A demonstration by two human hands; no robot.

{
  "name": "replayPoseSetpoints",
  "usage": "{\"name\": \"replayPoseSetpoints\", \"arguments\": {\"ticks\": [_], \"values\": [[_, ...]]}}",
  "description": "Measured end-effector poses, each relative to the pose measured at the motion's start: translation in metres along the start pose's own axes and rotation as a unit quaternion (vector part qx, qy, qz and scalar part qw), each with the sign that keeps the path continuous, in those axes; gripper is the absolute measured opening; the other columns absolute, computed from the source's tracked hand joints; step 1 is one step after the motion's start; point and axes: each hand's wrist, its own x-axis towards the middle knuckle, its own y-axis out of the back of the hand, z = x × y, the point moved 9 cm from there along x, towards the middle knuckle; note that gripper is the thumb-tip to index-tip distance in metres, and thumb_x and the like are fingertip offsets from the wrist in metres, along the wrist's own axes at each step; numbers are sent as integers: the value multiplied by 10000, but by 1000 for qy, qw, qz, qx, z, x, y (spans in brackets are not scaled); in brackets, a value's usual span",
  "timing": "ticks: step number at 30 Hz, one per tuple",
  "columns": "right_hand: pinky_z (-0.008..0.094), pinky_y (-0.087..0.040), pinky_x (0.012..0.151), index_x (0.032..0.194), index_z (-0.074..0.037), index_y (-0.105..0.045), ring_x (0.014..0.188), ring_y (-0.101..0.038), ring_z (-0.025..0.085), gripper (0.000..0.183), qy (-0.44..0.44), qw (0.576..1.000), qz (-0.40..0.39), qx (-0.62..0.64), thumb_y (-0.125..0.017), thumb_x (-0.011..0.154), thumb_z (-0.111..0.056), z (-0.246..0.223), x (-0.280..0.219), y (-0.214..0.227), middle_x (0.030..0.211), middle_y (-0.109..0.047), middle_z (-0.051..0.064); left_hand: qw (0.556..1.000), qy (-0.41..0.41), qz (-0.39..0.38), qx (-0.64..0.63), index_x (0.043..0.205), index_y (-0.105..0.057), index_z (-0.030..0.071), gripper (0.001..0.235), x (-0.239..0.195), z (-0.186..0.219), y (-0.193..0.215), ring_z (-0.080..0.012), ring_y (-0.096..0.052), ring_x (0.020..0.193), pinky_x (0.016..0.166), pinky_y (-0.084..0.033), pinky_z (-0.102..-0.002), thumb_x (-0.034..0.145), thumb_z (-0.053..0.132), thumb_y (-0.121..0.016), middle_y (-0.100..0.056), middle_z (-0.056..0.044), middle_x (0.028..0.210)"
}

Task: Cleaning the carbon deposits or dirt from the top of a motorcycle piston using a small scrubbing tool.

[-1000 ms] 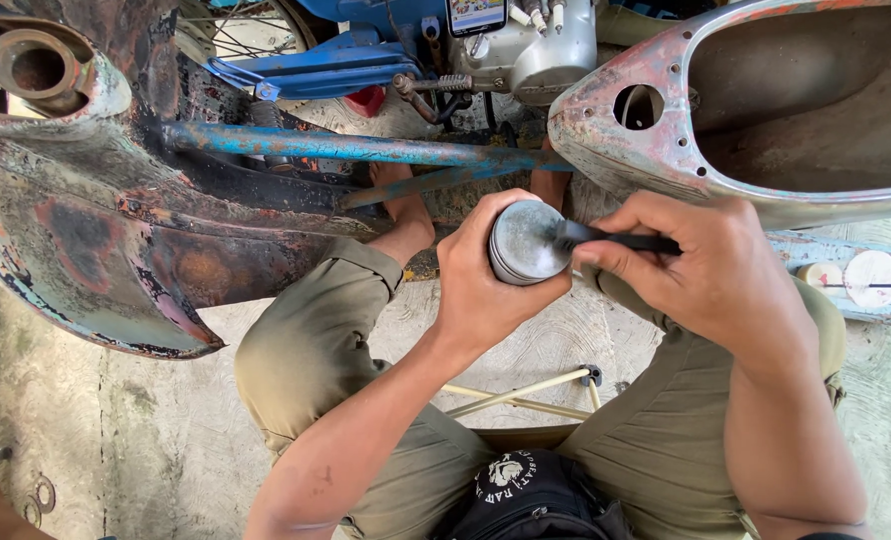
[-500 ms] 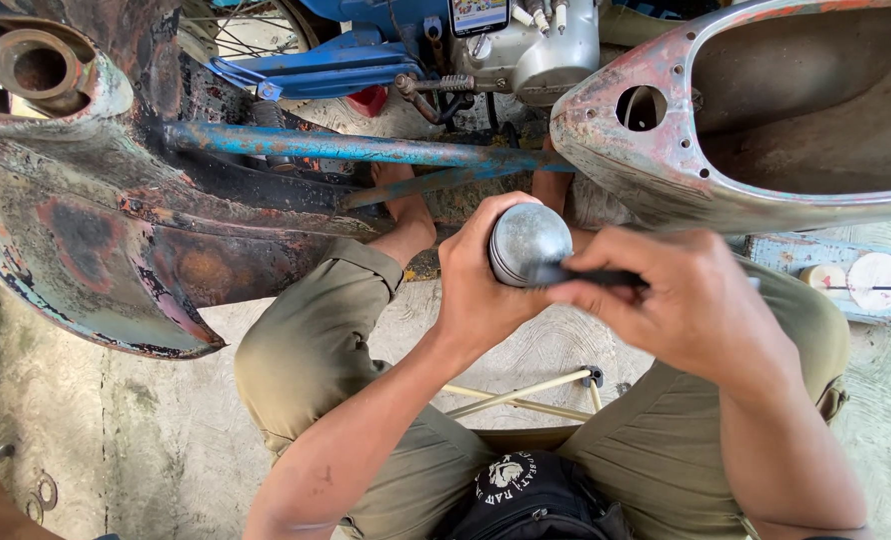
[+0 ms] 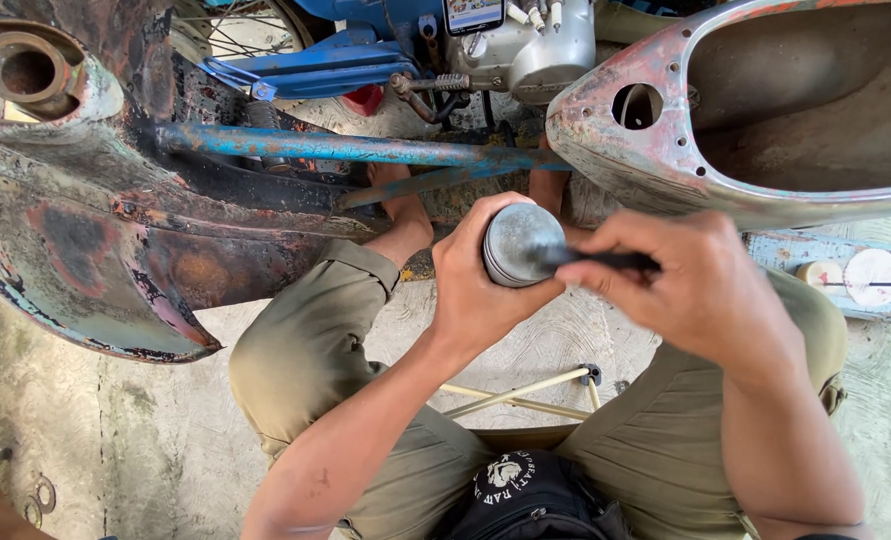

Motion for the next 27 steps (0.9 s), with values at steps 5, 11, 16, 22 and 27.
{"name": "replayPoseSetpoints", "arguments": {"ticks": [5,11,16,22,27], "values": [[322,-361,447,926,-110,-707,447,-444,102,211,-8,997,43,-59,-797,924,-301,-5,-1,6,545,-560,-17,999,33,17,-7,1141,-620,121,536,0,-3,2,-140,-678,934,900,-528,-288,660,182,-848,-706,-4,1066],[292,-363,493,966,-103,-737,494,-405,94,223,-33,998,38,-37,-817,899,-300,8,0,6,613,-630,-18,999,28,19,-9,1153,-623,104,548,0,-4,3,-153,-680,956,920,-525,-289,655,152,-847,-706,-22,1075],[327,-385,504,941,-116,-702,478,-445,144,229,-12,997,43,-56,-808,912,-316,1,-5,1,553,-553,-1,1000,21,17,-14,1157,-607,109,567,0,-5,4,-149,-674,948,903,-528,-295,683,300,-853,-695,-18,1078],[307,-344,485,943,-107,-725,487,-354,120,211,-39,998,38,-45,-802,921,-302,11,-2,4,525,-514,-8,999,28,28,-9,1142,-617,115,526,1,-1,4,-146,-681,935,895,-530,-287,689,212,-866,-704,-12,1068],[336,-368,471,942,-89,-706,462,-429,128,242,-27,997,50,-61,-799,925,-312,4,-5,2,551,-562,0,999,39,29,-14,1132,-618,129,518,0,-3,5,-117,-668,894,864,-528,-277,676,204,-853,-701,17,1040]]}}
